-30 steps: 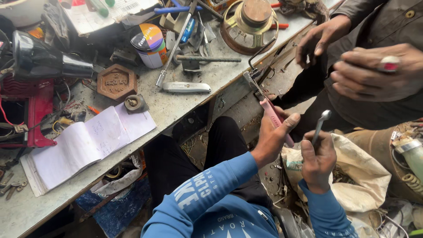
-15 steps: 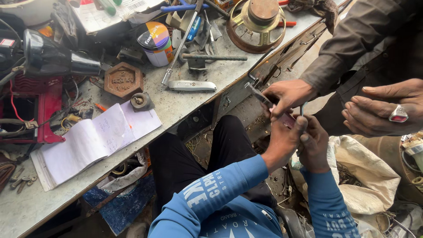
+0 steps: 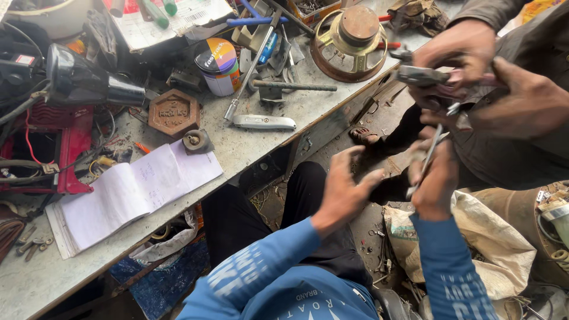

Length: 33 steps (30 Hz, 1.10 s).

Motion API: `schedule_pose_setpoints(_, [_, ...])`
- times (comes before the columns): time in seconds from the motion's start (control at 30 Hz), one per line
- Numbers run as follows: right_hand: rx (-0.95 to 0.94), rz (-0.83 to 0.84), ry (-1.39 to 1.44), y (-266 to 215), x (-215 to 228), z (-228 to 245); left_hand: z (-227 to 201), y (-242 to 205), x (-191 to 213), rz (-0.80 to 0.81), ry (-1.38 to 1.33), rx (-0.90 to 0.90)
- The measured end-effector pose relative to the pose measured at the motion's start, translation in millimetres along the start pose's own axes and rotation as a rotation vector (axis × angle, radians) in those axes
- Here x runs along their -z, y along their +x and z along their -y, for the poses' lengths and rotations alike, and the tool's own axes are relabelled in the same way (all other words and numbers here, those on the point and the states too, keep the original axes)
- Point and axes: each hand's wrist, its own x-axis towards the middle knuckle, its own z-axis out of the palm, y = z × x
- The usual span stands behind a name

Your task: The person uses pliers and a wrench to manipulate and disassemble small metal components on a cluttered workbench.

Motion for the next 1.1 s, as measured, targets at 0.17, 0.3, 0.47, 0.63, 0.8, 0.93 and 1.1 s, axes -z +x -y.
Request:
schedule_pose_setpoints(0.17, [-0.591, 0.245, -0.522, -54, 24, -19, -19, -5, 65, -0.001, -0.023, -0.088])
schedule_pose_setpoints(0.3, [-0.283, 0.484, -0.828, -73, 27, -5, -42, 11, 86, 0.004, -0.016, -0.208])
schedule_pose_setpoints(0.47, [-0.247, 0.515, -0.951, -76, 27, 7, -40, 46, 73, -0.121, -0.069, -0.176])
schedule_pose_setpoints(0.63, [-0.311, 0.408, -0.859, -72, 19, -3, -25, 63, 37, -0.044, -0.075, -0.13])
schedule_pose_setpoints(0.8, [-0.38, 0.387, -0.756, -84, 18, 6, -31, 74, -8, 0.023, -0.063, -0.129])
schedule_pose_setpoints(0.93, [-0.365, 0.282, -0.974, -92, 25, 30, -33, 73, -21, 0.024, -0.237, -0.071])
schedule_pose_setpoints(1.1, [-0.245, 0.399, -1.107, -55, 39, 33, -36, 76, -15, 0.022, -0.222, -0.102])
